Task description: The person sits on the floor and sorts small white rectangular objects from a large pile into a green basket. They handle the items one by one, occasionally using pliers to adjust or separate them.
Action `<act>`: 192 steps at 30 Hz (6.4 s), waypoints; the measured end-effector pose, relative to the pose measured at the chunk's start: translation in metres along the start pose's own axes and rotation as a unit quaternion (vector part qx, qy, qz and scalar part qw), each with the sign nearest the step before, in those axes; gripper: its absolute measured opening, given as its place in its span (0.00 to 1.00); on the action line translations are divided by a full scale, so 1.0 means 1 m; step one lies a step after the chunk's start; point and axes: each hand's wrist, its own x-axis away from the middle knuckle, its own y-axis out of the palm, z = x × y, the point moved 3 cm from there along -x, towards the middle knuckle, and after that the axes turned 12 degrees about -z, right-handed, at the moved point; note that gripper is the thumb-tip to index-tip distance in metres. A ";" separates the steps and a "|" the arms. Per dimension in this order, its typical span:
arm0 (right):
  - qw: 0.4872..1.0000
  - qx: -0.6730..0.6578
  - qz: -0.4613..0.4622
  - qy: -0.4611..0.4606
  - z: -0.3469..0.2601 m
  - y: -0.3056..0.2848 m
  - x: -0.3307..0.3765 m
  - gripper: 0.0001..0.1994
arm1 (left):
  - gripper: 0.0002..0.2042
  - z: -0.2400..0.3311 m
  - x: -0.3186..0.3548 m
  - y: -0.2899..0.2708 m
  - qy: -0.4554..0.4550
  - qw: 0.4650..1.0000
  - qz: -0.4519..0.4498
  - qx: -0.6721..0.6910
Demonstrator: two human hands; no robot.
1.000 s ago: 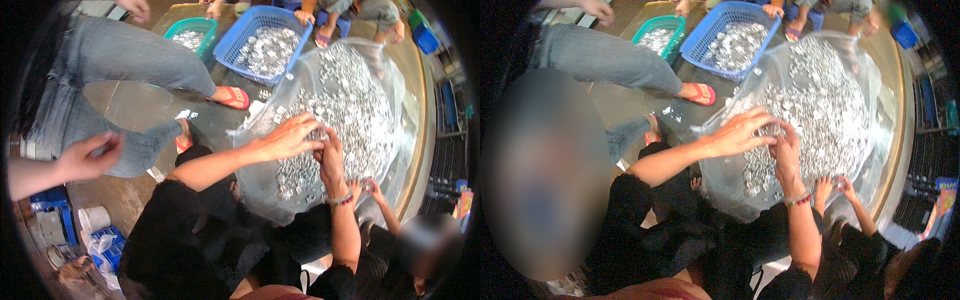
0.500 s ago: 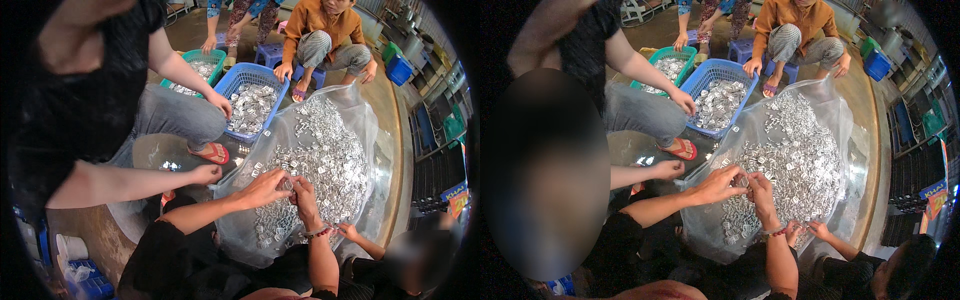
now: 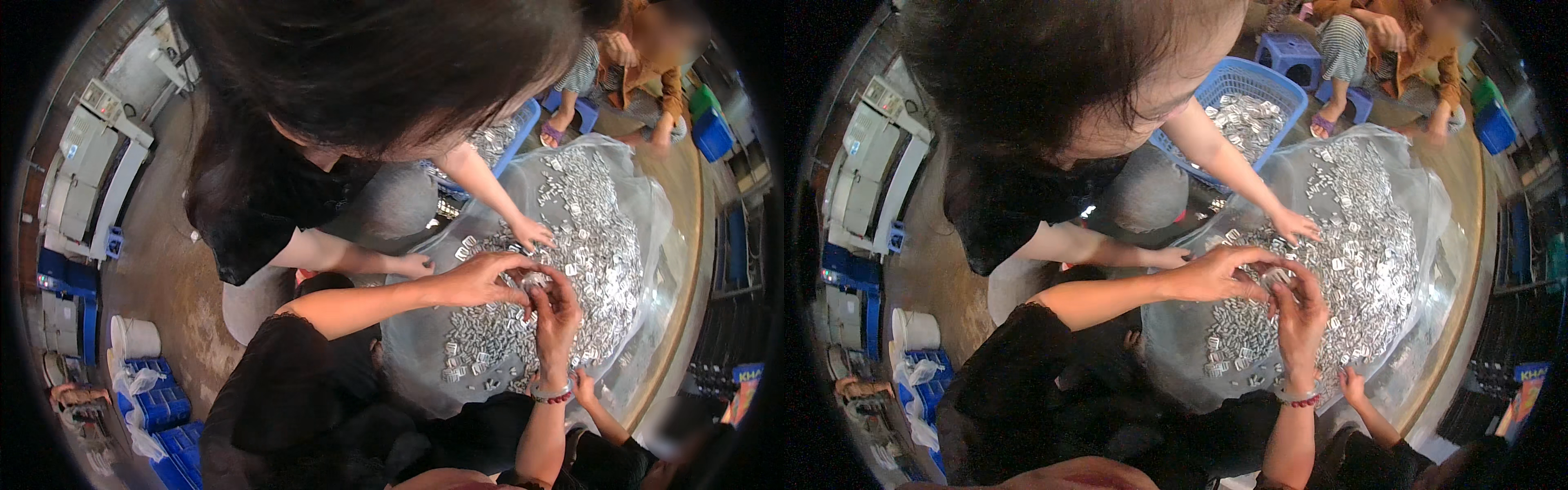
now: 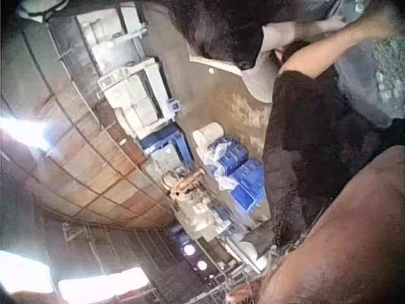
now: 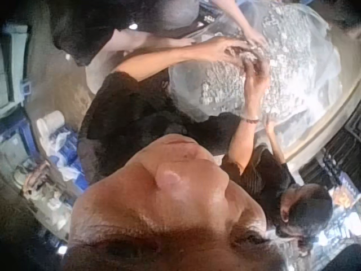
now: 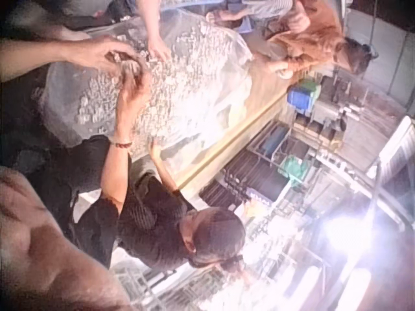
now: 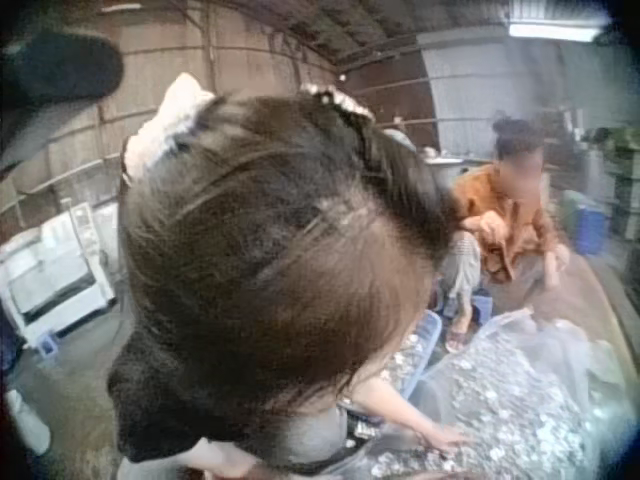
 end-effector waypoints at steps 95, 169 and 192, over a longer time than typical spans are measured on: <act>0.981 -0.091 -0.088 0.148 0.002 -0.013 0.022 0.09 | 0.21 0.001 0.010 0.028 -0.138 0.969 -0.037 0.203; 0.919 0.389 0.007 -0.062 0.027 -0.004 0.001 0.07 | 0.20 0.000 -0.009 0.015 0.072 0.990 0.081 -0.088; 0.877 0.452 -0.154 0.046 -0.017 0.008 0.020 0.12 | 0.22 -0.029 -0.024 0.027 0.110 0.977 0.138 -0.118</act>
